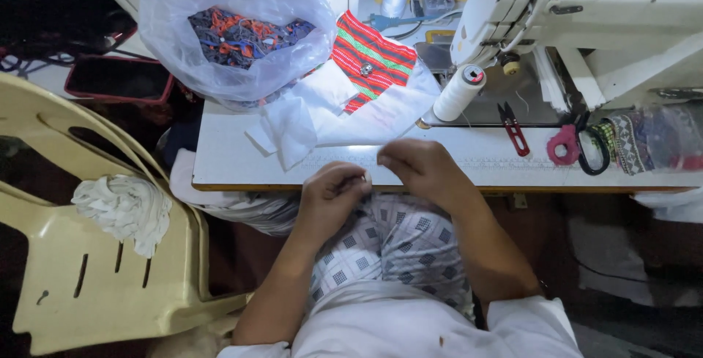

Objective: The person threads a needle with white thread, then sews a button onto a piece of white fabric with a colorful striped border. The person uses a sewing machine, scissors, and a spool of thread during the task.

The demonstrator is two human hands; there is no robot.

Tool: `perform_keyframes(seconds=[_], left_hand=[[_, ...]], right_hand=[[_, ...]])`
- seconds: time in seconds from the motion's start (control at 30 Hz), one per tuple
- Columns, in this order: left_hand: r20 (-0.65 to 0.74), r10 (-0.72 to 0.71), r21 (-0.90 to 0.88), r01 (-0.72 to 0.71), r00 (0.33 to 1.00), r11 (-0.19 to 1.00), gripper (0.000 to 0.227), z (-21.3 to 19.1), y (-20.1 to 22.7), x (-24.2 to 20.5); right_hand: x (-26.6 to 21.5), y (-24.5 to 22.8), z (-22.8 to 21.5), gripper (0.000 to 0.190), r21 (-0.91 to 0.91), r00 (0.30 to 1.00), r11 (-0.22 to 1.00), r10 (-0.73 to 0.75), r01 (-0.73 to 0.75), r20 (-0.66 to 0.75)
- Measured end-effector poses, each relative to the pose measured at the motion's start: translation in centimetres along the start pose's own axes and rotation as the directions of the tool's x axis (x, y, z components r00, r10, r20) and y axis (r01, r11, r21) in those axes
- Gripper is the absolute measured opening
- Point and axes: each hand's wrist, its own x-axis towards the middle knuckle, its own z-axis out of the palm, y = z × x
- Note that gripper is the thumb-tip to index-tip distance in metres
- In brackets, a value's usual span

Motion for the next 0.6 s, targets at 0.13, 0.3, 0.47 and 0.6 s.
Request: perform_keyframes(seconds=[0.13,0.3,0.47,0.6], left_hand=[[-0.114,-0.015,-0.071,0.006,0.993,0.997,0.017,0.0,-0.7,0.4],[0.062,-0.032,-0.064,0.036,0.998,0.997,0.02,-0.1,2.2,0.1],[-0.014,-0.023,-0.03,0.022,1.0,0.999,0.019,-0.1,-0.7,0.3],[-0.021,-0.105,-0.244,0.097,0.994,0.965,0.021,-0.3,-2.0,0.9]], right_hand=[[-2.0,-0.6,1.8,0.029,-0.077,0.952,0.994,0.091,-0.071,0.292],[0.9,1.3,1.6,0.02,-0.036,0.996,0.998,0.061,-0.058,0.063],[-2.0,-1.8,1.0,0.02,-0.148,0.991,0.989,0.023,-0.004,0.13],[-1.2,-0.9,2.7,0.016,-0.246,0.943,0.969,0.112,-0.033,0.313]])
